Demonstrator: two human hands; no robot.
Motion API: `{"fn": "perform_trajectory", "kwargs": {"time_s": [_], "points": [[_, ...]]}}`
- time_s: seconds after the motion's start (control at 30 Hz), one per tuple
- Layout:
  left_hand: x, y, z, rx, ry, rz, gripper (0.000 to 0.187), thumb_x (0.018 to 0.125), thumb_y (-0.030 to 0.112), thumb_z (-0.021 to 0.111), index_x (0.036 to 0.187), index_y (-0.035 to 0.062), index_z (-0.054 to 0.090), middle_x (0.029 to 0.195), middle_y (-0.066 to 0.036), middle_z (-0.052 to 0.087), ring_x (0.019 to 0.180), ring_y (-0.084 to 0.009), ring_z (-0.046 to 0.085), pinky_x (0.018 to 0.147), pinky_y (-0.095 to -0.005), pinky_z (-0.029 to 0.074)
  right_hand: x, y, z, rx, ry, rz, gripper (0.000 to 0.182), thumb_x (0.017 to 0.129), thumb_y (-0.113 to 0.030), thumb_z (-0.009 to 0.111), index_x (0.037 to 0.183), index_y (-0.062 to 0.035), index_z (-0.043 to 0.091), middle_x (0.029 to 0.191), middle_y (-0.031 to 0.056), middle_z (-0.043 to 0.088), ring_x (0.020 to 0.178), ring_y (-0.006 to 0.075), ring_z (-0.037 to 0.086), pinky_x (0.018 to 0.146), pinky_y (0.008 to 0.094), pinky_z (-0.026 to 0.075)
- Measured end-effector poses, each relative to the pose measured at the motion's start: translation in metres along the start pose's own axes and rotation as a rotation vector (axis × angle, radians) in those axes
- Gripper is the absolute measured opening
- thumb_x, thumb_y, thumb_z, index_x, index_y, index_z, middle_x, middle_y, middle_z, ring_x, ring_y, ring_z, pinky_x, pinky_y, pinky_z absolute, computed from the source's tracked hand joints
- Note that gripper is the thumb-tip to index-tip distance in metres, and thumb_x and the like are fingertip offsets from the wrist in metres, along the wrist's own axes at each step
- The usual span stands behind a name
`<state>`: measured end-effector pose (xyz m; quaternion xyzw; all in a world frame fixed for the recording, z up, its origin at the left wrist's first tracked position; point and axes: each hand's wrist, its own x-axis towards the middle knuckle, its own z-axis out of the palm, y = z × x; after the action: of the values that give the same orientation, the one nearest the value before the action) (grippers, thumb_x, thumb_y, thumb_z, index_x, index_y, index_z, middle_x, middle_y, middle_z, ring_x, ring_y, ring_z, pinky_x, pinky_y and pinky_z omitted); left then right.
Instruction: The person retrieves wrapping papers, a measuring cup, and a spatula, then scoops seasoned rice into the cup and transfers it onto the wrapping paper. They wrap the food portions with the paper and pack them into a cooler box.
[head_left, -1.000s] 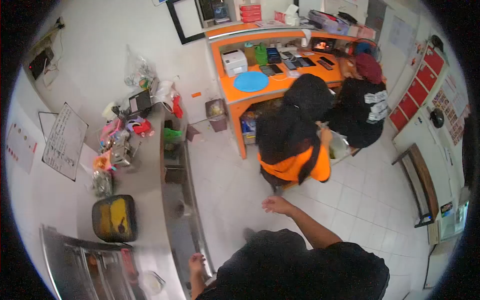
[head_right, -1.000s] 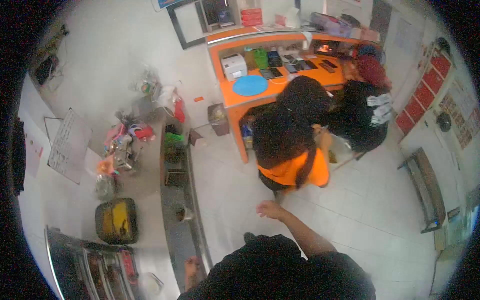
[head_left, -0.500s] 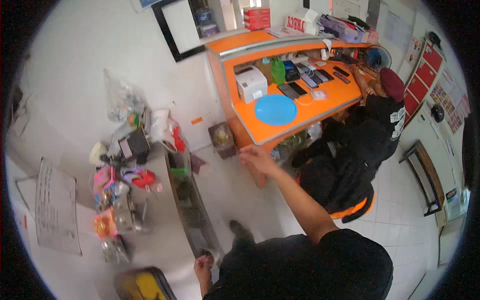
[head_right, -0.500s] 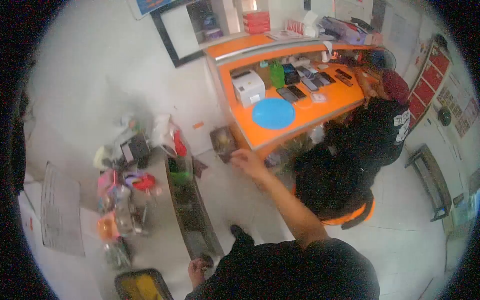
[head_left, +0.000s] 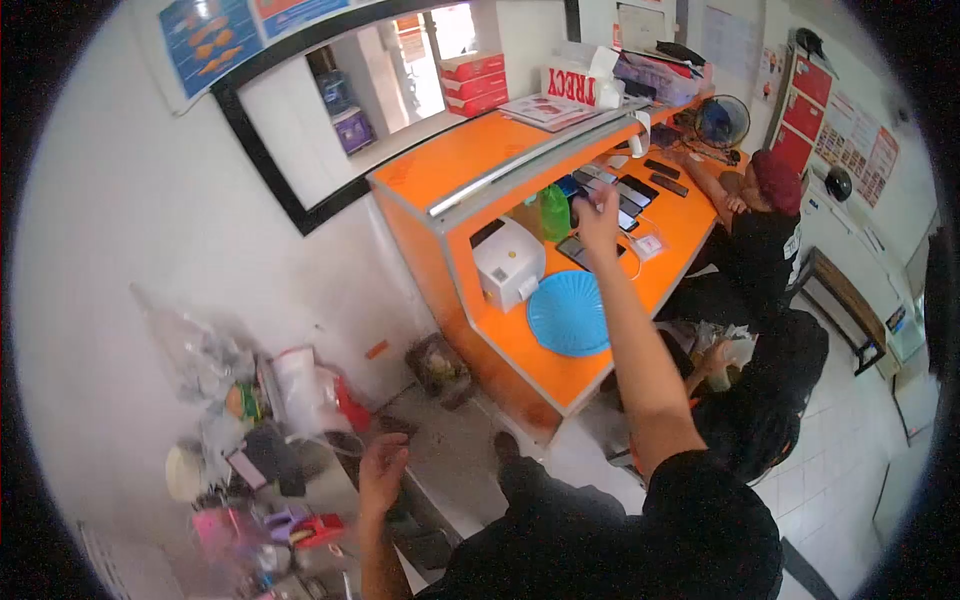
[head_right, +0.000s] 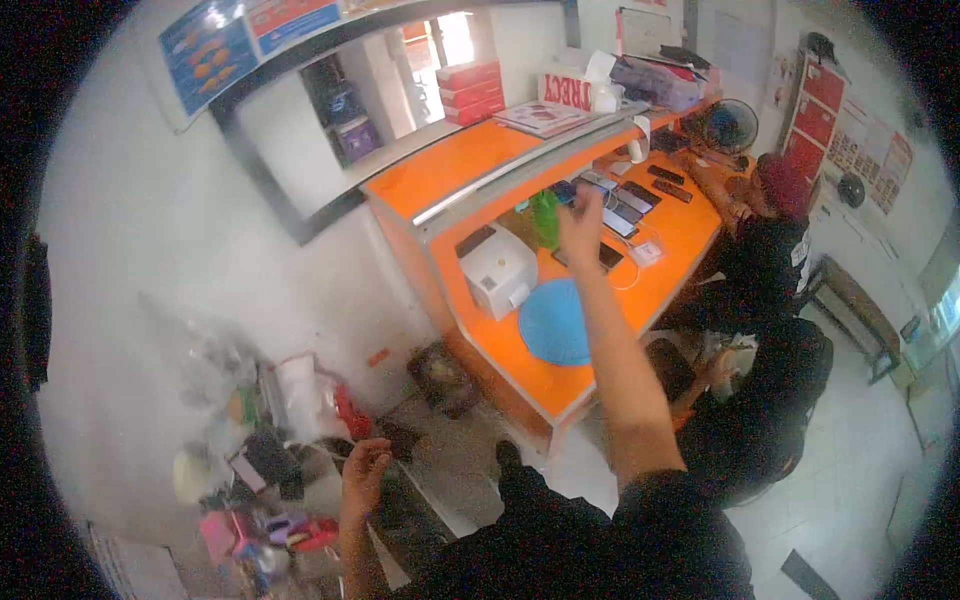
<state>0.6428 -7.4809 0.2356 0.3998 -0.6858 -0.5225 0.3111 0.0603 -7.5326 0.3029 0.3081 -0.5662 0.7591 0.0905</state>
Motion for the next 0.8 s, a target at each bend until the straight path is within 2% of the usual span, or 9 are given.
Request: {"fn": "perform_trajectory", "kwargs": {"time_s": [0.07,0.13,0.23,0.4,0.47,0.6,0.7,0.73,0.8], "points": [[0.052,-0.005,-0.003,0.004,-0.028,-0.044,0.024,0.096,0.01,0.067,0.118,0.0008,0.065,0.109,-0.008,0.068,0.101,-0.0189,0.065,0.094,-0.0338,0.05,0.091,0.035,0.025,-0.16,0.043,-0.116,0.053,0.08,-0.011,0.076,0.126,0.0018,0.054,0.115,0.0176,0.062,0.105,0.0323,0.061,0.096,0.0418,0.048],[0.093,-0.031,-0.01,0.077,-0.023,-0.046,0.023,0.097,0.01,0.067,0.118,0.0011,0.065,0.108,-0.007,0.068,0.102,-0.0186,0.065,0.095,-0.0338,0.05,0.165,0.037,0.046,-0.441,0.073,-0.241,0.061,0.079,-0.021,0.079,0.133,-0.0064,0.055,0.123,0.0226,0.061,0.114,0.038,0.06,0.098,0.0435,0.048],[0.147,-0.084,-0.034,0.208,-0.143,-0.076,0.023,0.096,0.013,0.068,0.117,0.0021,0.066,0.108,-0.008,0.068,0.102,-0.0187,0.064,0.094,-0.0342,0.05,0.273,0.066,0.076,-0.763,-0.001,-0.043,0.064,0.084,-0.034,0.076,0.142,-0.0224,0.052,0.133,0.024,0.056,0.118,0.042,0.057,0.1,0.0519,0.048],[0.228,-0.052,-0.055,0.357,-0.145,-0.247,0.03,0.1,0.028,0.066,0.118,0.0043,0.069,0.112,-0.011,0.07,0.101,-0.0237,0.066,0.087,-0.036,0.052,0.404,0.103,0.128,-1.038,0.187,0.055,0.064,0.087,-0.064,0.065,0.147,-0.0496,0.046,0.159,0.0256,0.031,0.145,0.0523,0.026,0.109,0.0735,0.026],[0.232,-0.058,-0.081,0.248,-0.005,-0.46,0.035,0.101,0.029,0.065,0.127,0.0053,0.066,0.113,-0.012,0.071,0.098,-0.0191,0.068,0.074,-0.0329,0.053,0.445,0.13,0.138,-1.053,0.253,-0.006,0.065,0.088,-0.068,0.061,0.148,-0.0483,0.045,0.16,0.0264,0.028,0.147,0.0517,0.021,0.109,0.0771,0.021],[0.265,-0.048,-0.118,0.325,0.018,-0.292,0.036,0.102,0.033,0.064,0.124,0.0041,0.065,0.114,-0.008,0.071,0.098,-0.0201,0.068,0.079,-0.0351,0.054,0.494,0.161,0.152,-1.234,0.272,0.074,0.077,0.086,-0.066,0.061,0.151,-0.0279,0.049,0.16,0.0252,0.032,0.15,0.0482,0.018,0.112,0.0756,0.017],[0.291,-0.022,-0.105,0.256,0.023,-0.316,0.036,0.102,0.032,0.063,0.122,0.0031,0.065,0.11,-0.009,0.071,0.098,-0.021,0.068,0.08,-0.0345,0.054,0.521,0.166,0.136,-1.17,0.307,0.002,0.068,0.088,-0.07,0.059,0.144,-0.0315,0.056,0.154,0.0228,0.044,0.147,0.0458,0.028,0.106,0.0821,0.014],[0.298,-0.029,-0.108,0.298,0.03,-0.364,0.035,0.102,0.032,0.064,0.121,0.0024,0.065,0.11,-0.008,0.071,0.098,-0.0203,0.068,0.08,-0.0343,0.053,0.533,0.157,0.124,-1.169,0.523,-0.183,0.061,0.084,-0.062,0.066,0.124,-0.0157,0.071,0.131,0.0212,0.066,0.128,0.0385,0.056,0.106,0.0697,0.034],[0.31,-0.041,-0.106,0.278,0.006,-0.351,0.033,0.101,0.03,0.065,0.12,0.0018,0.066,0.108,-0.009,0.071,0.097,-0.0197,0.068,0.079,-0.0336,0.053,0.57,0.138,0.08,-0.821,0.511,-0.184,0.053,0.081,-0.055,0.07,0.11,-0.0107,0.075,0.112,0.0194,0.072,0.106,0.0354,0.066,0.096,0.0566,0.047]]}}
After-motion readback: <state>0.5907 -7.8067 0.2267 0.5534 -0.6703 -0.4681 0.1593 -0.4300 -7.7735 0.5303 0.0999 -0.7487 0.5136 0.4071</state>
